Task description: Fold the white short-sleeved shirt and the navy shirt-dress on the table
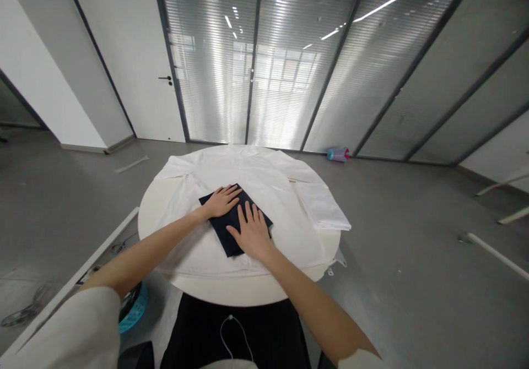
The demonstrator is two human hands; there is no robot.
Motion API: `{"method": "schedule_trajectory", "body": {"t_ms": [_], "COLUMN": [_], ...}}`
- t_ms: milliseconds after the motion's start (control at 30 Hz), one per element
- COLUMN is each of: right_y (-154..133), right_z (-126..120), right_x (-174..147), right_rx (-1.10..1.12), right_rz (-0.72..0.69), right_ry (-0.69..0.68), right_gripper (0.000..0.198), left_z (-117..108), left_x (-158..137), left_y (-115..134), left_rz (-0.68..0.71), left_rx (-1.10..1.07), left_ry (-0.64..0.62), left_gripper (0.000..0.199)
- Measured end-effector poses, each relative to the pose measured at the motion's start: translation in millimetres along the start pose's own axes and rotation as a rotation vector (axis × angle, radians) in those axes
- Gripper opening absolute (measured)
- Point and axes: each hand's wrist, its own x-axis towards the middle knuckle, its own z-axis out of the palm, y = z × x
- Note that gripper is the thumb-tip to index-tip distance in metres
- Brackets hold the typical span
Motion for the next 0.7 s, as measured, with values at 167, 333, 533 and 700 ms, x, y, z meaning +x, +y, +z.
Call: {"method": "schedule_trajectory", "body": {"t_ms": [167,333,533,700], "right_y": [23,29,37,49], "right_z": [0,-8,-37,-43], "right_x": [-43,-62,-36,-20], "right_rx": [0.016,-0.008,-0.024,-0.102], "right_rz": [-0.036,-0.03,0.157,0.383], "right_ry": [-0.016,0.025,0.109,0.007], "right_gripper": [0.079,0.075,0.053,0.056], "left_z": [2,-2,-28,-51], "left_x": [3,-2,-41,-72], "left_y": [-3,5,16,12], "left_rz": [0.013,0.011,-0.317,-0.945], "left_rx": [0.003,-0.129,-0.523,-1.454], "left_ry": [0.015,0.211,0.788,0.613], "left_gripper": [0.053,0.05,0.03,0.02]}}
